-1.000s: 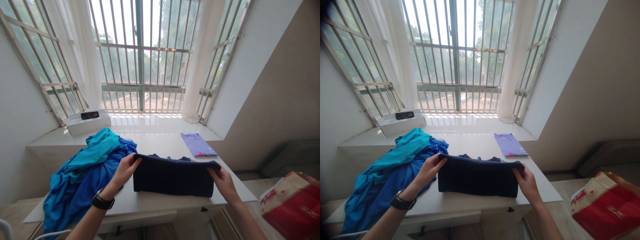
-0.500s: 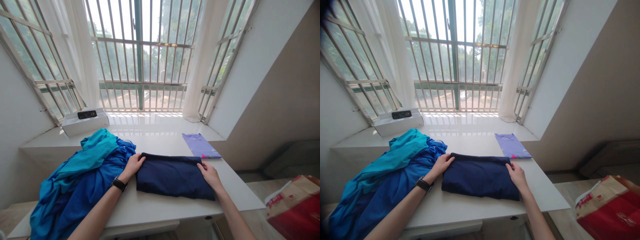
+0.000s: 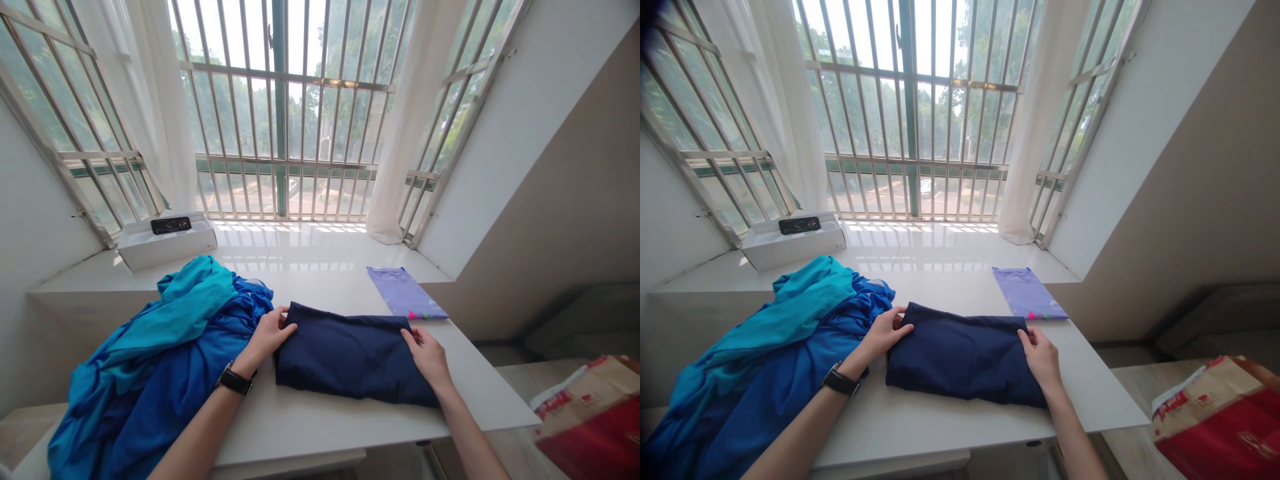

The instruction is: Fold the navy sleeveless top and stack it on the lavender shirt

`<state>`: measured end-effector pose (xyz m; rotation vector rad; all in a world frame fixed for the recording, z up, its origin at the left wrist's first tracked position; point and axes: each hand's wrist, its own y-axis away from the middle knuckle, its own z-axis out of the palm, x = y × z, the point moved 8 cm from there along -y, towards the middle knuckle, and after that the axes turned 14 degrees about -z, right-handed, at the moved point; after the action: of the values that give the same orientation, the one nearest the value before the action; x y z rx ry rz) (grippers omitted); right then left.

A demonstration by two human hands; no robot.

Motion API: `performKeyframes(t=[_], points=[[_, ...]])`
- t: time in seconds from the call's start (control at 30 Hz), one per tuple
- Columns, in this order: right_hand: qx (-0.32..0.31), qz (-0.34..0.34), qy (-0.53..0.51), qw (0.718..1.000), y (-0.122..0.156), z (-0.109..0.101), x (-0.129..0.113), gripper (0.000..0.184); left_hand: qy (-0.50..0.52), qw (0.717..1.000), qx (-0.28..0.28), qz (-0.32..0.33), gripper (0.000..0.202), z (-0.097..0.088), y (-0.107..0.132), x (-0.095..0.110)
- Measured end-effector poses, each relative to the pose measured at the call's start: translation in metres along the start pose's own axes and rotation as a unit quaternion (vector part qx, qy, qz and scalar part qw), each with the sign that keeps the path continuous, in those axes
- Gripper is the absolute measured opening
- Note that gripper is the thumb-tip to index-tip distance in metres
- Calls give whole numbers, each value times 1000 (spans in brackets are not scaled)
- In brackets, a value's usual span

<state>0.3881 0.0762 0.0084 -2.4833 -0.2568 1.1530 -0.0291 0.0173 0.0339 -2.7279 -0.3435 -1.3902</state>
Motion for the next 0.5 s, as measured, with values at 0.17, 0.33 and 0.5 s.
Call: performKeyframes(t=[0.17, 0.33, 0.5], points=[[-14, 6, 13, 1000, -3, -6, -6, 45, -45, 999, 25, -16, 42, 1, 0, -3], [-30, -94, 153, 983, 1, -16, -51, 54, 25, 999, -35, -26, 55, -5, 10, 1], [-89, -213, 228, 946, 25, 8, -77, 53, -100, 990, 58, 82, 37, -11, 41, 40]])
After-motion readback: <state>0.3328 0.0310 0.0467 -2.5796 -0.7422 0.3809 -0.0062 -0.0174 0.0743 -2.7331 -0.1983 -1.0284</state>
